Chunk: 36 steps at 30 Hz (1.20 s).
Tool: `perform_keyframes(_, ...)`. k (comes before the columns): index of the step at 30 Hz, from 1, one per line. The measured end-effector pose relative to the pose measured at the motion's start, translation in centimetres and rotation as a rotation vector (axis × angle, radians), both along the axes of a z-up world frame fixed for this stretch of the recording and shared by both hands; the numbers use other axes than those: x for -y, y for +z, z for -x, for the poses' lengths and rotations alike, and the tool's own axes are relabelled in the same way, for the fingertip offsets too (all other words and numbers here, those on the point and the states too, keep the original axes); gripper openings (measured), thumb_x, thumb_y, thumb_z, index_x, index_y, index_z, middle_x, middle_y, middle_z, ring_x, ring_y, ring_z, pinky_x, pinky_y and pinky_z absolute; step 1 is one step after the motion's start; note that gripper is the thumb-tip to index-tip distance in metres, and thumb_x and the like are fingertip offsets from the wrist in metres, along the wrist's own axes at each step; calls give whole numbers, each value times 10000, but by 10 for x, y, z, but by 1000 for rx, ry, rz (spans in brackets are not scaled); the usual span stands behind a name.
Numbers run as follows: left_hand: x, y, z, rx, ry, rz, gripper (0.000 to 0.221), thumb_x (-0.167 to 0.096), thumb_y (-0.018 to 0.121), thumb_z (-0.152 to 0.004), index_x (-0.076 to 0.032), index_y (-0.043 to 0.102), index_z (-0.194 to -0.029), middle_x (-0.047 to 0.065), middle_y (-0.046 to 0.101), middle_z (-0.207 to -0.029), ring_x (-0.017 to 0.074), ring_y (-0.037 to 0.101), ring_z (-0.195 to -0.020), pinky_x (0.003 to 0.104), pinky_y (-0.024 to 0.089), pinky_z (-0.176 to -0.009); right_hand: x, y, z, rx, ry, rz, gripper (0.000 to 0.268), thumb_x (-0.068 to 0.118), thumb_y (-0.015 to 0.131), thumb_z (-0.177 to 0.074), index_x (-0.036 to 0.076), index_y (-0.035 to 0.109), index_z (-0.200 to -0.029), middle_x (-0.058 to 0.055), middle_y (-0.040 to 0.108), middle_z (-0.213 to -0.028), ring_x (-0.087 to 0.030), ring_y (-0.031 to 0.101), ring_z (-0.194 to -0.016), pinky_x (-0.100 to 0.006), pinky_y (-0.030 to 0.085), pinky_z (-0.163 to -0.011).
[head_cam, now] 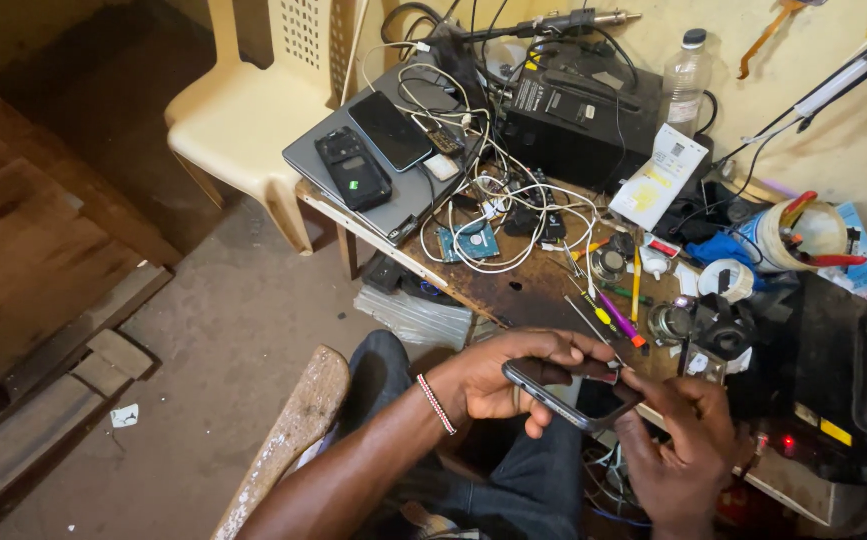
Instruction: Disassemble a mobile phone by removing internal screws with a screwdriver
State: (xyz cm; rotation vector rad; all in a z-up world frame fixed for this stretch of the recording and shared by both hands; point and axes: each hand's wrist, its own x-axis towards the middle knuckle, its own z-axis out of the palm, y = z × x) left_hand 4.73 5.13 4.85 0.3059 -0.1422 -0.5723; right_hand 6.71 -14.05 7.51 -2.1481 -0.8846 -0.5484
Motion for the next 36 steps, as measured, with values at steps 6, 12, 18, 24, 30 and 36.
perform_keyframes(6,0,1,2,4,-37,34,467,-48,457,-844,52,363,-1290,195,495,-1166,220,602,-462,302,525,-365,1,-17,10,-35,-58,-76,272,80,627,-768,21,617,-1034,-132,476,-906,-210,505,-801,-306,435,-714)
perform_keyframes(12,7,4,6,170,278,-215,584,-97,566,-737,-69,407,-1298,130,436,-1258,215,507,-1009,265,457,-805,-5,-50,28,-704,47,-828,254,240,574,-742,3,483,-728,-98,468,-504,-170,447,-358,-228,355,-347)
perform_keyframes(18,15,2,13,377,649,-493,750,14,481,-807,-208,79,-1399,1,-51,-1493,66,368,-1131,202,427,-802,-9,-38,40,-983,191,-789,466,225,582,-696,-107,501,-1013,-230,606,-761,-293,589,-492,-297,442,-400)
perform_keyframes(24,30,3,27,8,732,-626,872,-162,692,-626,-95,215,-1353,82,468,-1238,143,463,-1081,270,391,-921,-9,-22,45,-622,-31,-10,369,251,576,-723,79,606,-1048,-26,699,-842,-102,630,-750,-234,458,-671)
perform_keyframes(30,31,-18,35,-163,745,-479,865,-80,714,-633,-122,249,-1361,40,557,-874,88,523,-785,214,451,-695,-5,-25,50,-611,137,30,400,230,536,-731,91,586,-1103,-7,717,-783,-95,689,-705,-230,507,-660)
perform_keyframes(36,33,-21,36,-18,863,-621,962,-196,734,-600,-63,159,-1360,88,355,-1334,142,357,-1189,273,278,-1004,-6,-25,51,-568,89,53,362,154,571,-691,62,613,-1039,-41,706,-813,-130,679,-699,-252,496,-625)
